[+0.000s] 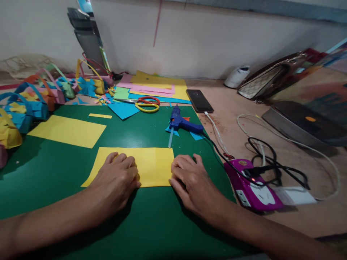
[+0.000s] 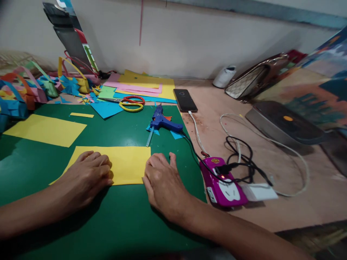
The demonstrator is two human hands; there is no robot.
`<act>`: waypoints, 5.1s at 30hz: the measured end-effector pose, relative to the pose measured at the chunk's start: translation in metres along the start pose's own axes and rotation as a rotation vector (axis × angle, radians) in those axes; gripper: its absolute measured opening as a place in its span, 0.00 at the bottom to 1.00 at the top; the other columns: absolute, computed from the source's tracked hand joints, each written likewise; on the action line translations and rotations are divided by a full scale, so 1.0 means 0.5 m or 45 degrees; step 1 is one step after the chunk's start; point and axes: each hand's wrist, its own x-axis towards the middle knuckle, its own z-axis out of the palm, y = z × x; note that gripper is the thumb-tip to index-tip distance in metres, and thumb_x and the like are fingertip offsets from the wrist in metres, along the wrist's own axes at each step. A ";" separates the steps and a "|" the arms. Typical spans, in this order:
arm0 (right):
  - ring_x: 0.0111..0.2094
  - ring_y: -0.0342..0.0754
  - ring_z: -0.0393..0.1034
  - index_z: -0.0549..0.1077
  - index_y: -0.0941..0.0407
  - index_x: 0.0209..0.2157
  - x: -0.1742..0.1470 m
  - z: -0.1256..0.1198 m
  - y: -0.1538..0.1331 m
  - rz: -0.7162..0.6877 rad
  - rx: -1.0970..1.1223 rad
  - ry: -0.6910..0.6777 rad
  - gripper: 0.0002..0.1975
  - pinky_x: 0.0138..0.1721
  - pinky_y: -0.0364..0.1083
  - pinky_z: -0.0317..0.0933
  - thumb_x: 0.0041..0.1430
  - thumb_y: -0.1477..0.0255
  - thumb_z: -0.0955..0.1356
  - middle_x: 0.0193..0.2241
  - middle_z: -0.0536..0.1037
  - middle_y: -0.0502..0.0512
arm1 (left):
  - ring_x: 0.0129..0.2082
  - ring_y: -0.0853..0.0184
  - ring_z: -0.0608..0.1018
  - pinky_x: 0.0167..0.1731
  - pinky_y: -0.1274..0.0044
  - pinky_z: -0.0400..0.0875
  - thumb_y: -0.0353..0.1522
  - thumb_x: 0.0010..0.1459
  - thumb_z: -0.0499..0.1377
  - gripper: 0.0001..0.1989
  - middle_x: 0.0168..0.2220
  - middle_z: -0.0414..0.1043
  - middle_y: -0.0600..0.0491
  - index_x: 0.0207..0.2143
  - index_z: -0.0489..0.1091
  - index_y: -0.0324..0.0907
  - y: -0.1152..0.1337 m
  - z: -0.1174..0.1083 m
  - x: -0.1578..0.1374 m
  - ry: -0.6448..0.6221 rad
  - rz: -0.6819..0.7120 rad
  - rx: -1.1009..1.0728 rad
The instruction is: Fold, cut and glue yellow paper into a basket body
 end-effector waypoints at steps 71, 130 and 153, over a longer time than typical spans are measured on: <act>0.39 0.51 0.63 0.67 0.58 0.28 -0.002 0.002 -0.001 -0.068 -0.089 -0.003 0.07 0.47 0.59 0.49 0.58 0.79 0.61 0.33 0.72 0.56 | 0.32 0.61 0.65 0.39 0.64 0.56 0.29 0.62 0.46 0.14 0.30 0.65 0.49 0.26 0.67 0.39 0.001 0.003 0.006 -0.058 0.061 0.159; 0.35 0.50 0.61 0.64 0.54 0.53 0.039 -0.020 -0.034 -0.856 -0.486 -0.172 0.17 0.53 0.64 0.43 0.63 0.76 0.57 0.35 0.70 0.54 | 0.31 0.61 0.68 0.37 0.66 0.57 0.28 0.60 0.50 0.10 0.30 0.67 0.49 0.27 0.67 0.40 -0.012 -0.003 0.004 0.047 0.119 0.146; 0.45 0.53 0.61 0.67 0.54 0.51 -0.057 -0.044 0.048 -0.632 -0.447 -0.080 0.17 0.51 0.65 0.47 0.63 0.77 0.57 0.38 0.70 0.58 | 0.30 0.62 0.67 0.36 0.68 0.56 0.29 0.62 0.47 0.12 0.29 0.67 0.50 0.27 0.65 0.40 -0.014 0.000 -0.002 0.094 0.141 0.092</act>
